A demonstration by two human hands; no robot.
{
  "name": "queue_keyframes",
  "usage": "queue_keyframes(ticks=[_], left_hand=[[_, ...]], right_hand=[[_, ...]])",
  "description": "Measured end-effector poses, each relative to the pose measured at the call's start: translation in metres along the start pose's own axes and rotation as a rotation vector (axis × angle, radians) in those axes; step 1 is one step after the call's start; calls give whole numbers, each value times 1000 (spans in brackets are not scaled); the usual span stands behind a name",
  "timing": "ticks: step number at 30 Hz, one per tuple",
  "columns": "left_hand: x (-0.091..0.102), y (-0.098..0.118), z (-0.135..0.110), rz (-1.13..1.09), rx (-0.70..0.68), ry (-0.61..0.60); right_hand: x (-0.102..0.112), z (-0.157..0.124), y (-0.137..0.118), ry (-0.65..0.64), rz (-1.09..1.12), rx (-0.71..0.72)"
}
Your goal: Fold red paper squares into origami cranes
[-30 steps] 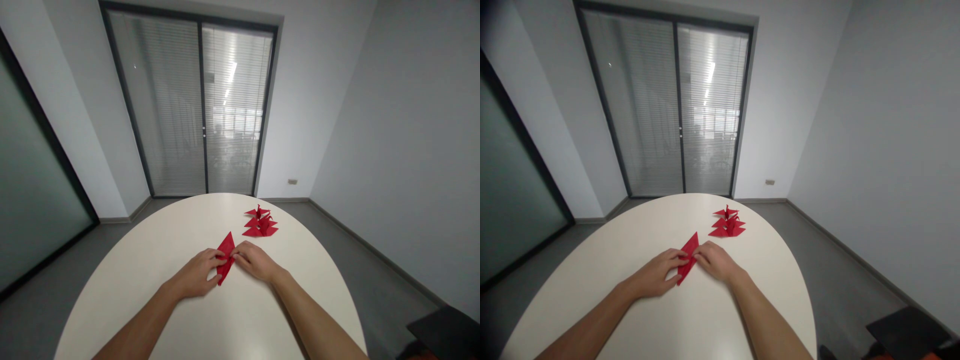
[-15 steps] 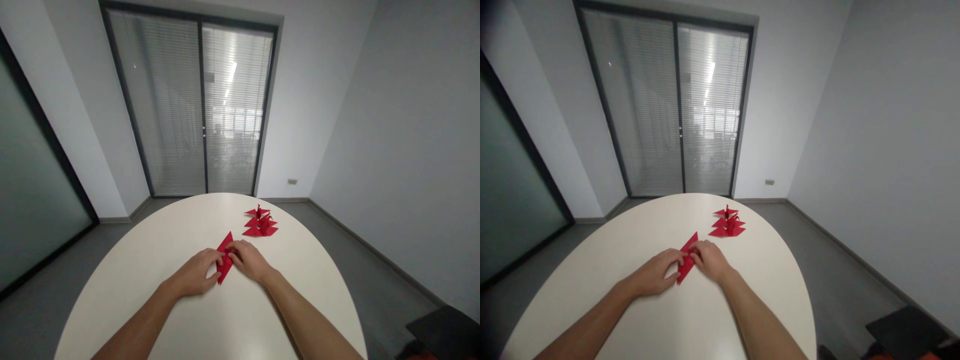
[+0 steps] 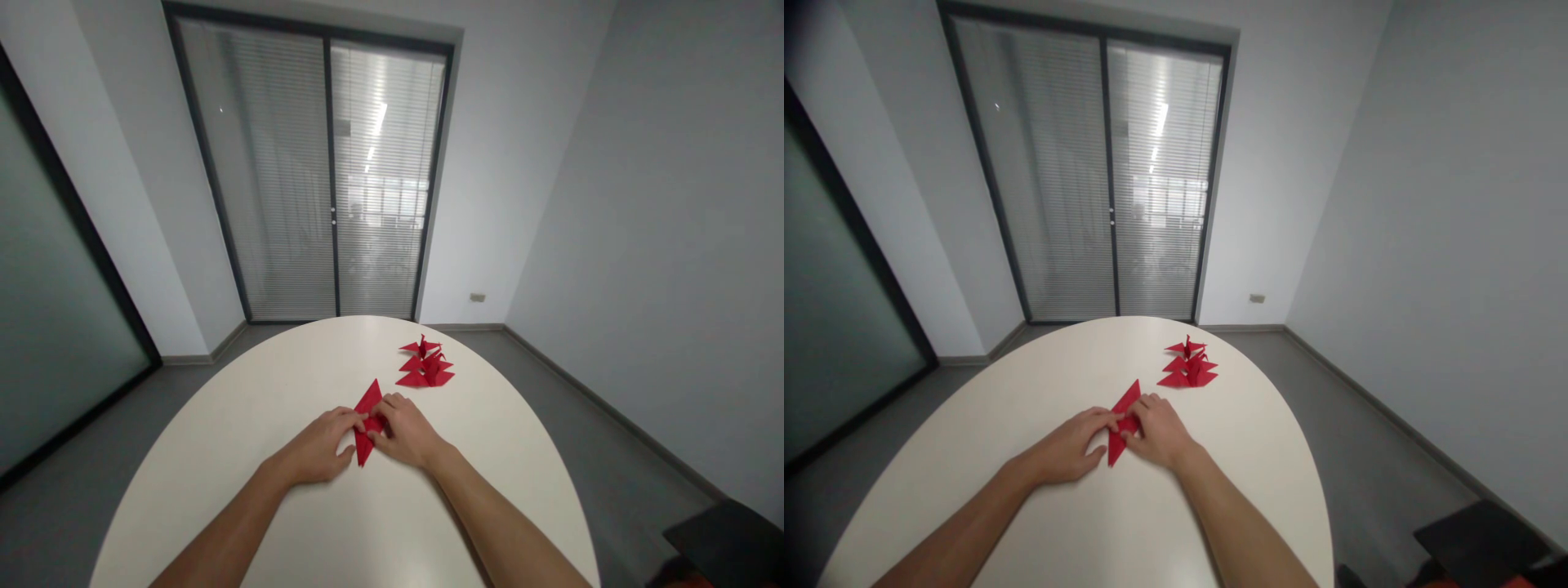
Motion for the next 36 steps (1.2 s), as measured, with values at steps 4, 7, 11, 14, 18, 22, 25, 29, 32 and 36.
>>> queue_keyframes(ticks=[4,7,11,14,18,22,25,29,32,36], left_hand=[[-3,-7,1,21,-25,-4],[-5,-12,1,37,-45,1],[-5,-12,1,39,-64,5],[-3,-9,0,35,-75,13],[-3,-9,-2,50,-54,33],[-4,-13,-3,80,-34,68],[-6,-14,-3,78,-50,85],[-8,-10,-1,45,-73,92],[-10,-8,2,39,-44,127],[-14,-10,4,22,15,161]], right_hand=[[2,-4,-6,-20,8,-12],[1,-5,-7,-40,13,-20],[1,-6,-7,-47,18,-13],[3,-6,-8,-41,47,-9],[9,-4,-10,-38,73,-6],[12,-3,-11,-37,81,1],[14,-2,-11,-22,95,-5],[15,-1,-12,-7,124,-41],[16,-2,-11,-3,139,-88],[14,-3,-7,-17,158,-128]])
Point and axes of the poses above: each hand's wrist, its own z-axis towards the middle knuckle, its own x-axis out of the back of the hand, y = z × x, the point moved 3 cm from there along z, towards the middle knuckle, and after that the axes turned 2 degrees about -z, right-handed, at the moved point
